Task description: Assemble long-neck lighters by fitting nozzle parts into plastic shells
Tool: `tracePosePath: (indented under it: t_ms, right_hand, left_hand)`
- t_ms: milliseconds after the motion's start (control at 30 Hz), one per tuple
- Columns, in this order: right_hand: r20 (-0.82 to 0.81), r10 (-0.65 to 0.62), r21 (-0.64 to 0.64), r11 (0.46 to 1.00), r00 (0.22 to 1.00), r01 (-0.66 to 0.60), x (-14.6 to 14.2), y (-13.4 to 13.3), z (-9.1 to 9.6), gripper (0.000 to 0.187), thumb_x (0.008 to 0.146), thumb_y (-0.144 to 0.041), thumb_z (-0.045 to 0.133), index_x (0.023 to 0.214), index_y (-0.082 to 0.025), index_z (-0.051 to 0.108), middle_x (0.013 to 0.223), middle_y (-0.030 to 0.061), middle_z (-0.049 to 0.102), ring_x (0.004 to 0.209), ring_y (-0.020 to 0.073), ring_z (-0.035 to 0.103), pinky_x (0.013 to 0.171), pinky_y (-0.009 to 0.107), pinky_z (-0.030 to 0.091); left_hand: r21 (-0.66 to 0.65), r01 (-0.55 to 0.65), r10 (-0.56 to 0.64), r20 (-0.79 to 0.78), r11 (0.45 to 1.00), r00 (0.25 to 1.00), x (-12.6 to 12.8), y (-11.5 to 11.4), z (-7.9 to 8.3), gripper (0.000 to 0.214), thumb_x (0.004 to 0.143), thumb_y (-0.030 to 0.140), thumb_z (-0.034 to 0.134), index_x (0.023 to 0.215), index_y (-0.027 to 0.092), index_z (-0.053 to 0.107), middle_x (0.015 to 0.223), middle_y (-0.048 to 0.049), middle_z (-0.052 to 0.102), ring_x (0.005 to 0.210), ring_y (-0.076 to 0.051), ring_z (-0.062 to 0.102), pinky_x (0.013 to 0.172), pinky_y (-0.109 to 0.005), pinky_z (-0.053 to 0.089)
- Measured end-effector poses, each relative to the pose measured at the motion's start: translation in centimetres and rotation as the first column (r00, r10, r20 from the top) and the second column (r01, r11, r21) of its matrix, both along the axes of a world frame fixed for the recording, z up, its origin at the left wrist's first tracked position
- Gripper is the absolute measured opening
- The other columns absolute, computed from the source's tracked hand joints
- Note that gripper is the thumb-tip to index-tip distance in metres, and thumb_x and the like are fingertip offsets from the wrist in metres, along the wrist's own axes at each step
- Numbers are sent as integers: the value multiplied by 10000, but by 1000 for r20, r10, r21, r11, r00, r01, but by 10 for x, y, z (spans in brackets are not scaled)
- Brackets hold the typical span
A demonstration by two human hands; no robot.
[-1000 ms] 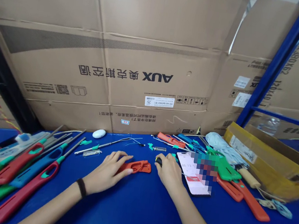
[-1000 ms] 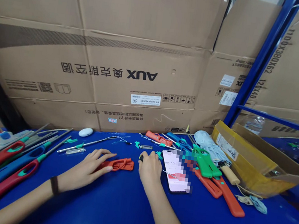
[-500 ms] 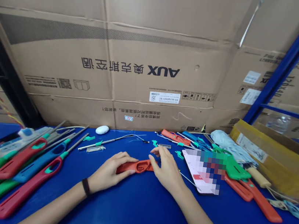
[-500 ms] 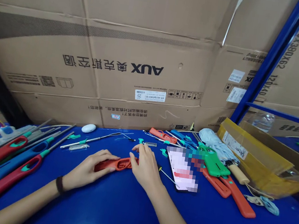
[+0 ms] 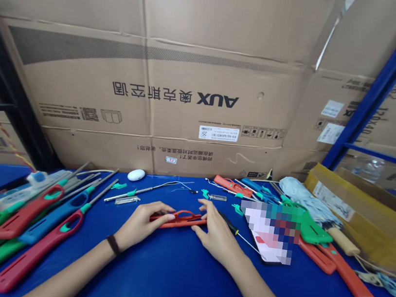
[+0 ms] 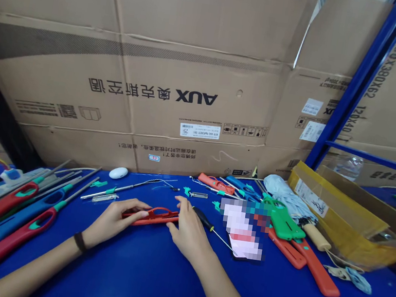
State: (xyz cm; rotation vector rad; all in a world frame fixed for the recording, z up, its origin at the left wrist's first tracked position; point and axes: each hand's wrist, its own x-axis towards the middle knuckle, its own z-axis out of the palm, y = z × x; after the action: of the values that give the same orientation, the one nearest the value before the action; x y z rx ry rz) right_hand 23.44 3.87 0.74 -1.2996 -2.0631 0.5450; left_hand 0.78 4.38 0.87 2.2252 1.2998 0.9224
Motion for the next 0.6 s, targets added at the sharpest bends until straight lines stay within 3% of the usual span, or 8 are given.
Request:
tracePosePath:
  t_ms: [100,200,300,433,600]
  right_hand:
    - [-1,-18,51,999,1000,18,0,0,5,392,721,-118,613,1074,-216,473,1058,65,575,921,208,614,766,329,495]
    - [66,-4,72,997,998,0,2,-1,10,175,736,-101,563,839,-237,529,952,1,568,803,170,607,672,279,467]
    - [90,29,84,996,996,-37,4,-2,11,190,692,-45,521,751,-226,530,913,-14,553,764,146,581,657,256,434]
    - [46,62,120,991,997,-67,3,-1,10,234,681,-11,441,755,-220,516,863,-8,558,796,155,562,671,254,417]
    - [-138,-3,267,963,990,40,3,1,17,237,707,-16,409,761,-219,518,812,-3,582,799,171,548,684,270,406]
  left_hand:
    - [-36,19,-19,-11,999,1000,-2,1,1,261,820,435,584,925,216,679,915,-25,708,814,-191,662,736,-272,520]
    - [-59,-44,45,19,997,999,-2,4,-2,274,853,442,529,916,220,679,915,-18,716,821,-192,665,738,-275,520]
    - [-41,-126,126,22,991,992,-3,7,-6,302,877,439,477,960,219,667,956,-27,714,865,-203,659,766,-298,520]
    - [145,-211,229,-122,967,966,-10,10,-3,304,887,416,454,968,220,672,942,-48,693,887,-221,624,797,-351,485]
    - [389,-279,408,-302,878,862,-41,19,3,281,876,406,469,959,230,672,956,-70,655,900,-268,571,815,-440,414]
